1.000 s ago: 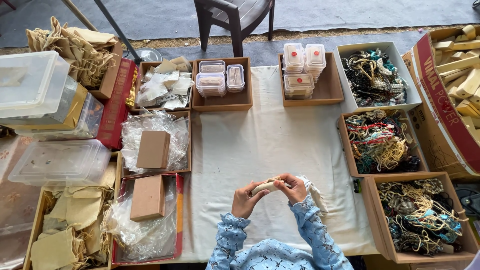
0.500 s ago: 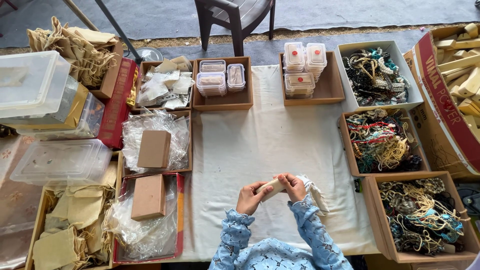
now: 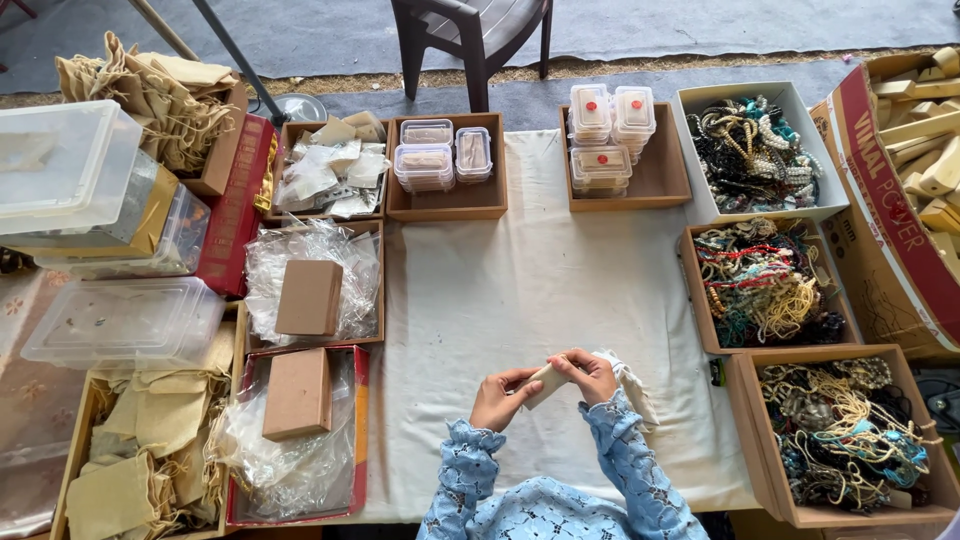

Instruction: Clean a beaded necklace with a cloth and prepare it for packaging.

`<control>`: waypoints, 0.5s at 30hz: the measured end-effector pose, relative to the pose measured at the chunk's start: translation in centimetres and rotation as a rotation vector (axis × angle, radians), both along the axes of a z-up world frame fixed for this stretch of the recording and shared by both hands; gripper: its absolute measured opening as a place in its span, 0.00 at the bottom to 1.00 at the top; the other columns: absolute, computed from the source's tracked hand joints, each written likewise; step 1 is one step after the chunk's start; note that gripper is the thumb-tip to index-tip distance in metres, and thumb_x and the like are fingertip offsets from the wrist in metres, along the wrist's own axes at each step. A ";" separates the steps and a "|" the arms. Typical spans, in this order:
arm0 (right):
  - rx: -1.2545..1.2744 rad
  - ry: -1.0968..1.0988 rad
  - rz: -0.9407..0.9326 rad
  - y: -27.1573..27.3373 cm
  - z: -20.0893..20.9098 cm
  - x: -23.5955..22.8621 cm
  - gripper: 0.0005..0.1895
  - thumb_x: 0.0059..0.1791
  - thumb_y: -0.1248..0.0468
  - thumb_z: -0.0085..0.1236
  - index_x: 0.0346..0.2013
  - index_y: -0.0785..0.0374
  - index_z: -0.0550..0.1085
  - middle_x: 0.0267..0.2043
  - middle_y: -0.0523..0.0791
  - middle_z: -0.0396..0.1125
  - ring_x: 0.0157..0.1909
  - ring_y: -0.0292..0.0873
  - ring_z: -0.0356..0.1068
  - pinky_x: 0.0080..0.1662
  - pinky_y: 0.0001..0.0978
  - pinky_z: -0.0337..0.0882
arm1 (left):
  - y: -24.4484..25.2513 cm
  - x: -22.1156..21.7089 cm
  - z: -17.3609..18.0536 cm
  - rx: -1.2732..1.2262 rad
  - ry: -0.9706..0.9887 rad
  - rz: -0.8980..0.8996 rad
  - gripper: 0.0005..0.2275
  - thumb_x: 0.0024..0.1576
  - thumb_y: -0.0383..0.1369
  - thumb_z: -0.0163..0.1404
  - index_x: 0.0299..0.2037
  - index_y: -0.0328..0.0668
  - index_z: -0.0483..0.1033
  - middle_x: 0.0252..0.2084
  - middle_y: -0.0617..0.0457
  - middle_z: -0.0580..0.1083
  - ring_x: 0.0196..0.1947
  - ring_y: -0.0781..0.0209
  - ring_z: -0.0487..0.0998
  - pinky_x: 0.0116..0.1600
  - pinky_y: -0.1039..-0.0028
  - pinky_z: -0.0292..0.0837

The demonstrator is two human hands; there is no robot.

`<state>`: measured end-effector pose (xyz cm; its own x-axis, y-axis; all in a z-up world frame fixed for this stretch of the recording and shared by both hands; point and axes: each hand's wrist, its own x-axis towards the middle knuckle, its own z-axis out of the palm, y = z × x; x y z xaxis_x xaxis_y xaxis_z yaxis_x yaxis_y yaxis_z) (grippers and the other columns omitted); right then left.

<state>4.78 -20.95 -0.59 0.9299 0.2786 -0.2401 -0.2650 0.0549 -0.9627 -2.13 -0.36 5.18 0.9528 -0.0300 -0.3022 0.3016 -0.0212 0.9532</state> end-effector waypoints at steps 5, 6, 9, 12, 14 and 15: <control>0.001 0.044 0.063 0.0 -0.7 0.0 0.13 0.49 0.59 0.63 0.41 0.66 0.83 0.37 0.46 0.78 0.41 0.38 0.76 0.46 0.30 0.75 | 0.2 0.0 3.9 0.070 0.062 -0.080 0.19 0.54 0.33 0.60 0.55 0.40 0.71 0.49 0.50 0.79 0.46 0.59 0.84 0.47 0.71 0.82; -0.011 0.024 0.081 0.2 -0.8 0.1 0.13 0.48 0.60 0.64 0.42 0.67 0.82 0.38 0.46 0.78 0.42 0.38 0.76 0.47 0.29 0.75 | 0.2 0.1 2.9 0.070 0.026 -0.124 0.17 0.55 0.30 0.59 0.54 0.39 0.71 0.50 0.49 0.79 0.47 0.57 0.84 0.47 0.71 0.83; 0.002 0.024 0.072 0.6 -1.1 -0.1 0.15 0.48 0.60 0.65 0.44 0.67 0.82 0.39 0.46 0.78 0.43 0.37 0.75 0.47 0.30 0.75 | 0.3 0.0 0.6 0.034 -0.037 -0.188 0.13 0.56 0.24 0.57 0.51 0.38 0.76 0.51 0.48 0.78 0.48 0.55 0.84 0.49 0.70 0.84; -0.075 0.058 0.035 0.6 0.8 -0.1 0.18 0.48 0.55 0.62 0.49 0.61 0.80 0.41 0.47 0.77 0.43 0.38 0.76 0.47 0.32 0.77 | 0.5 0.1 -1.3 -0.069 -0.018 -0.172 0.13 0.56 0.21 0.56 0.51 0.39 0.81 0.51 0.48 0.78 0.48 0.55 0.84 0.49 0.70 0.85; -0.178 0.074 0.027 -0.1 1.6 0.1 0.21 0.48 0.52 0.60 0.52 0.56 0.78 0.43 0.46 0.77 0.43 0.39 0.77 0.46 0.33 0.80 | 0.9 0.4 -2.9 -0.137 0.030 -0.136 0.15 0.55 0.20 0.56 0.52 0.40 0.81 0.52 0.49 0.78 0.48 0.54 0.84 0.48 0.70 0.85; -0.462 -0.119 0.012 -0.7 1.4 0.3 0.21 0.48 0.50 0.60 0.52 0.54 0.79 0.45 0.46 0.75 0.46 0.42 0.74 0.47 0.36 0.78 | 1.4 0.6 -4.0 -0.174 0.038 -0.075 0.15 0.55 0.20 0.56 0.53 0.41 0.81 0.52 0.48 0.79 0.47 0.54 0.84 0.48 0.70 0.85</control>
<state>5.12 -21.61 0.76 0.9559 0.1786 -0.2330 -0.1492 -0.3882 -0.9094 -1.48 1.04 1.21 0.9339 -0.1556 -0.3218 0.3411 0.1186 0.9325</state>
